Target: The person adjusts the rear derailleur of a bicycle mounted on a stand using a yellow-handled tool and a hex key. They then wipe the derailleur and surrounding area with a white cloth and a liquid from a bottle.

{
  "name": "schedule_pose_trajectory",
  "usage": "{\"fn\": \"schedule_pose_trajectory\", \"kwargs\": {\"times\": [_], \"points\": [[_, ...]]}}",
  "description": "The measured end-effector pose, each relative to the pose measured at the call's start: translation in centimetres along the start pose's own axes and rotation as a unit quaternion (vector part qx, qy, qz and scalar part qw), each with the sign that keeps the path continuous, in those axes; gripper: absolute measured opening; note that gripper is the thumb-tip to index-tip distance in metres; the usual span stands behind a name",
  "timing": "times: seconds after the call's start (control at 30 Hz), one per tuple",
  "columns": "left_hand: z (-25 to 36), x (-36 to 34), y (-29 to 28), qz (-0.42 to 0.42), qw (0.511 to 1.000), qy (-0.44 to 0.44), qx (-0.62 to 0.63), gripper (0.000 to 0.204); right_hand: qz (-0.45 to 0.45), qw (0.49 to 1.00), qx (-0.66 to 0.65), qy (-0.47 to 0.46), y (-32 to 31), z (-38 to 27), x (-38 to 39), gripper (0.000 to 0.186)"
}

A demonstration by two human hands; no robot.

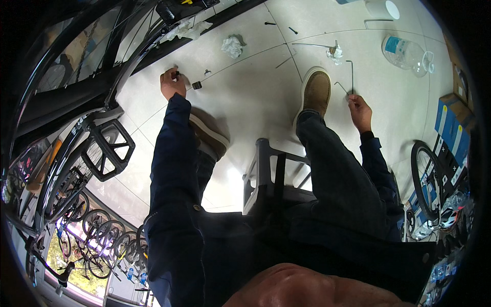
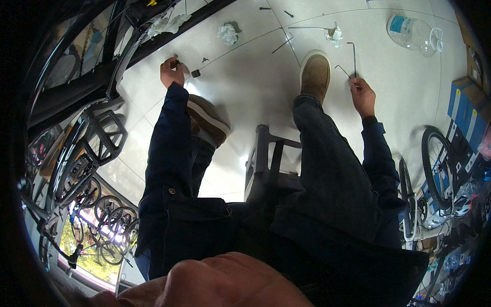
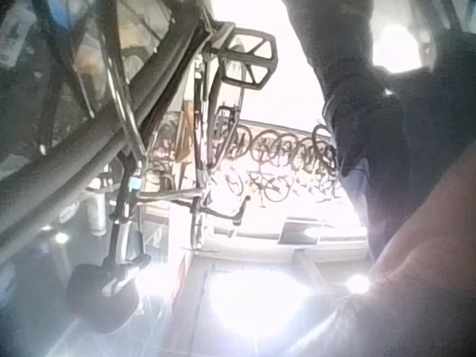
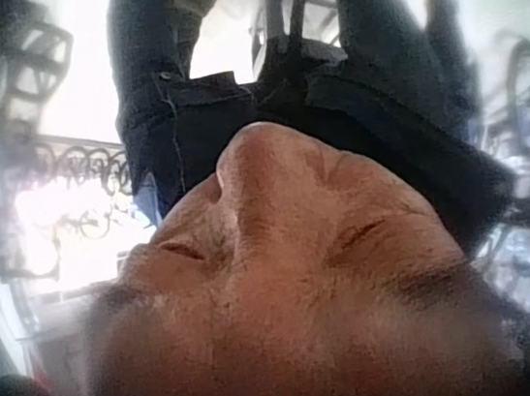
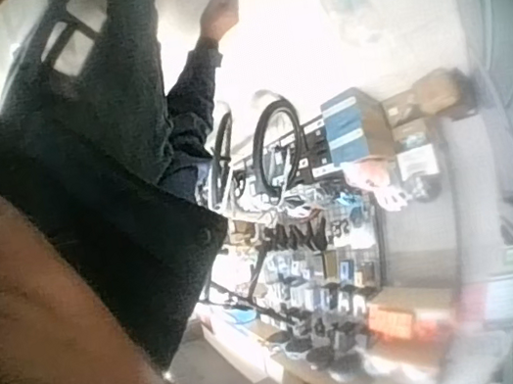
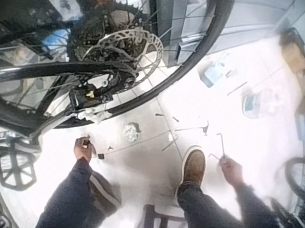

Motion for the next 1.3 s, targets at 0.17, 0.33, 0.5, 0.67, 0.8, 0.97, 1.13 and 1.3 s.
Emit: {"fn": "schedule_pose_trajectory", "kwargs": {"times": [0.17,0.33,0.5,0.67,0.8,0.97,1.13,1.3], "points": [[0.6,-0.2,0.1,0.000,1.000,0.009,0.008,0.030,0.005,1.000,0.007,-0.005,-0.1,-0.2,0.1,0.018],[0.7,-0.1,-0.5,0.001,0.999,-0.034,0.006,0.023,0.017,1.000,-0.002,-0.004,-0.1,-0.2,0.2,0.017],[0.8,0.9,-1.7,0.050,0.998,-0.021,0.022,0.014,0.018,0.999,0.011,-0.025,0.0,-0.3,0.1,0.017],[-0.2,2.0,-1.4,0.071,0.996,-0.041,0.042,0.014,0.019,0.999,-0.005,-0.031,0.5,0.0,-0.2,0.018],[-0.8,2.1,-1.1,0.075,0.994,-0.049,0.060,0.013,0.015,1.000,0.000,-0.025,0.6,0.2,-0.2,0.018],[-0.5,2.2,-1.3,0.086,0.994,-0.039,0.060,0.013,0.015,1.000,0.007,-0.022,0.6,0.2,-0.2,0.018],[-0.8,2.7,-1.5,0.088,0.994,-0.051,0.050,0.012,0.012,1.000,-0.005,0.006,0.8,0.8,-0.2,0.019],[-0.9,3.2,-2.4,0.101,0.992,-0.053,0.054,0.015,0.019,0.999,0.024,-0.038,0.8,0.4,-0.3,0.018]]}}
Point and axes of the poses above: each hand's wrist, its own x-axis away from the middle knuckle, its own y-axis out of the palm, z = x × y, the point moved 8 cm from there along -x, towards the middle knuckle, and after that the axes turned 2 degrees about -x, right-handed, at the moved point
